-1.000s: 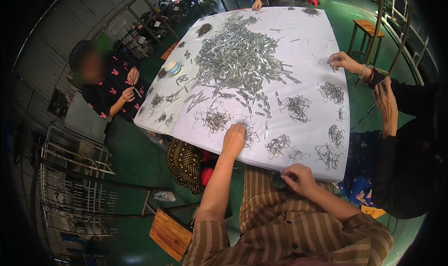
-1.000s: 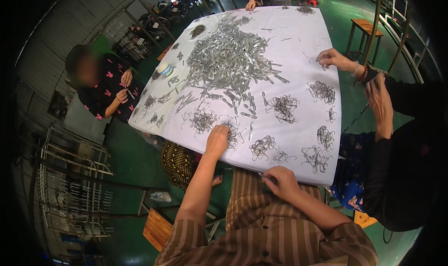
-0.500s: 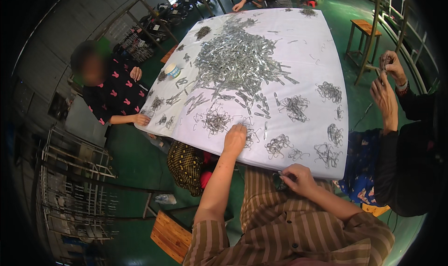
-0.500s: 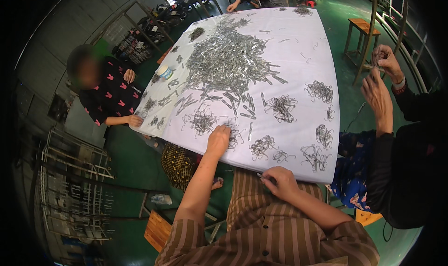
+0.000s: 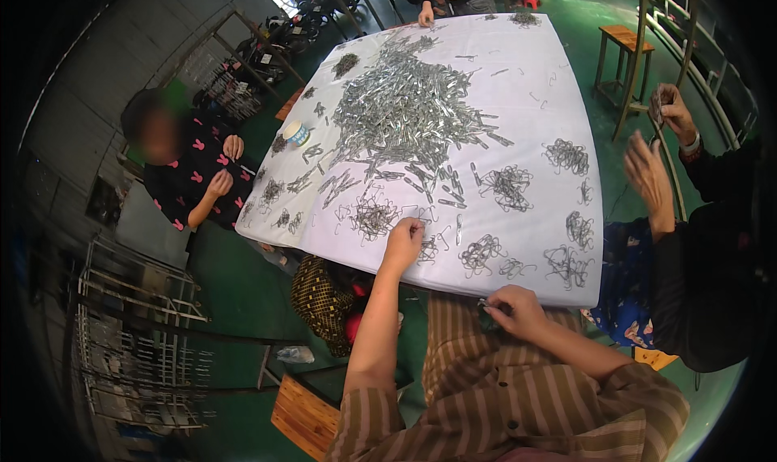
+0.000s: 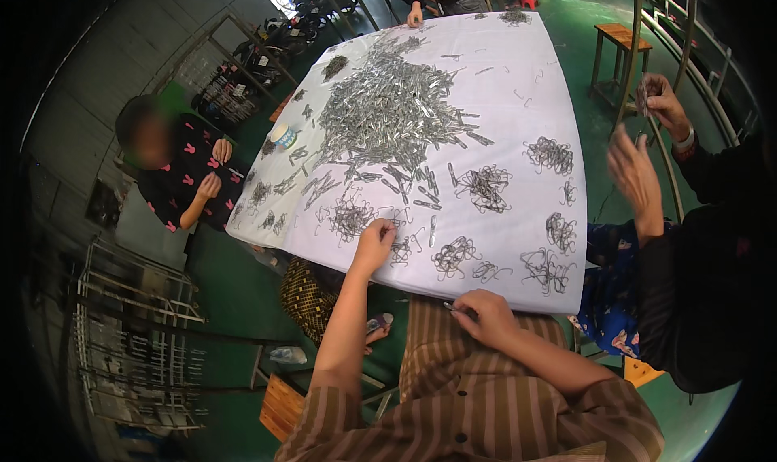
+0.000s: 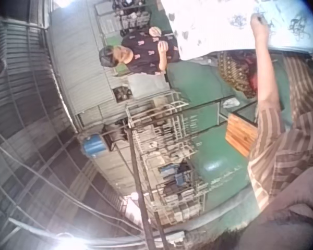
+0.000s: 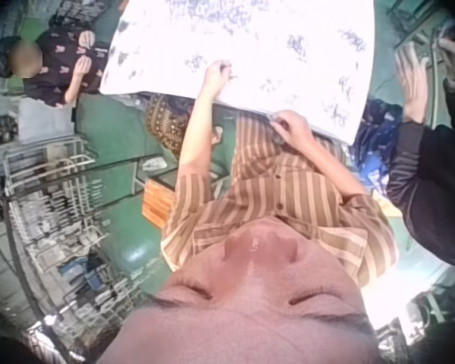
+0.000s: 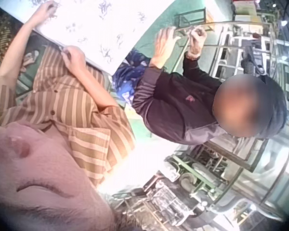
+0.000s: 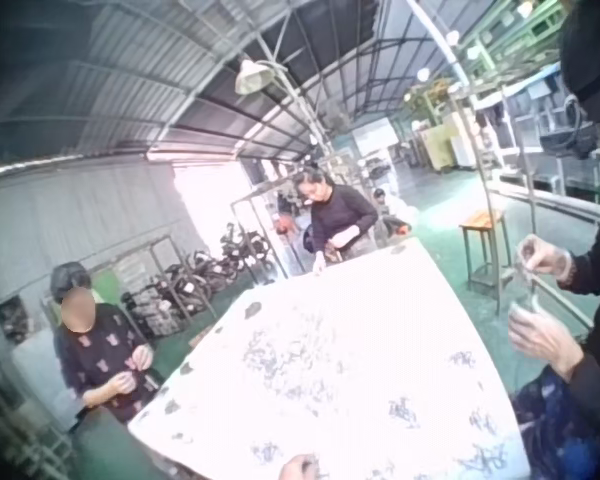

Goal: The person sits at a table with several others and uses their hands to pick up small metal clips and wire pieces, then connects them together. The person places the assembled units on the table surface. Other people at the table perform similar actions.

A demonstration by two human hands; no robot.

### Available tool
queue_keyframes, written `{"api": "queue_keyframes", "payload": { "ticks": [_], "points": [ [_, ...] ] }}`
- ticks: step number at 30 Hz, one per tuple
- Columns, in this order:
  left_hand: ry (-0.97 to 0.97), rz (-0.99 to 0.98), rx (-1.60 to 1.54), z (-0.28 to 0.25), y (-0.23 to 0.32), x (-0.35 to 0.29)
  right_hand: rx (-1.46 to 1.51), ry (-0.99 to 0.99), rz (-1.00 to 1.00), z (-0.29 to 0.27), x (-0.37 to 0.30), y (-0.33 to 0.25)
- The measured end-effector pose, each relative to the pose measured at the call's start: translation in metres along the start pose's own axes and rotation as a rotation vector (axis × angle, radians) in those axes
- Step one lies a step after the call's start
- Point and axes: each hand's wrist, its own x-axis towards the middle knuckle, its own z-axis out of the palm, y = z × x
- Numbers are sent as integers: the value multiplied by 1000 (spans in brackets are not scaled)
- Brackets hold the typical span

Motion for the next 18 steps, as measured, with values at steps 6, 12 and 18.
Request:
{"api": "queue_keyframes", "payload": {
  "ticks": [6, 12, 18],
  "points": [
    [-161, -246, -470, 6, 6, -11, -20, -5, -60, -2, 3, 1],
    [-12, 91, 33, 23, 43, -21, -6, -7, -30, -3, 5, -1],
    [-105, 574, 610, 15, 43, -14, -14, -32, 4, -1, 2, 4]
  ]
}}
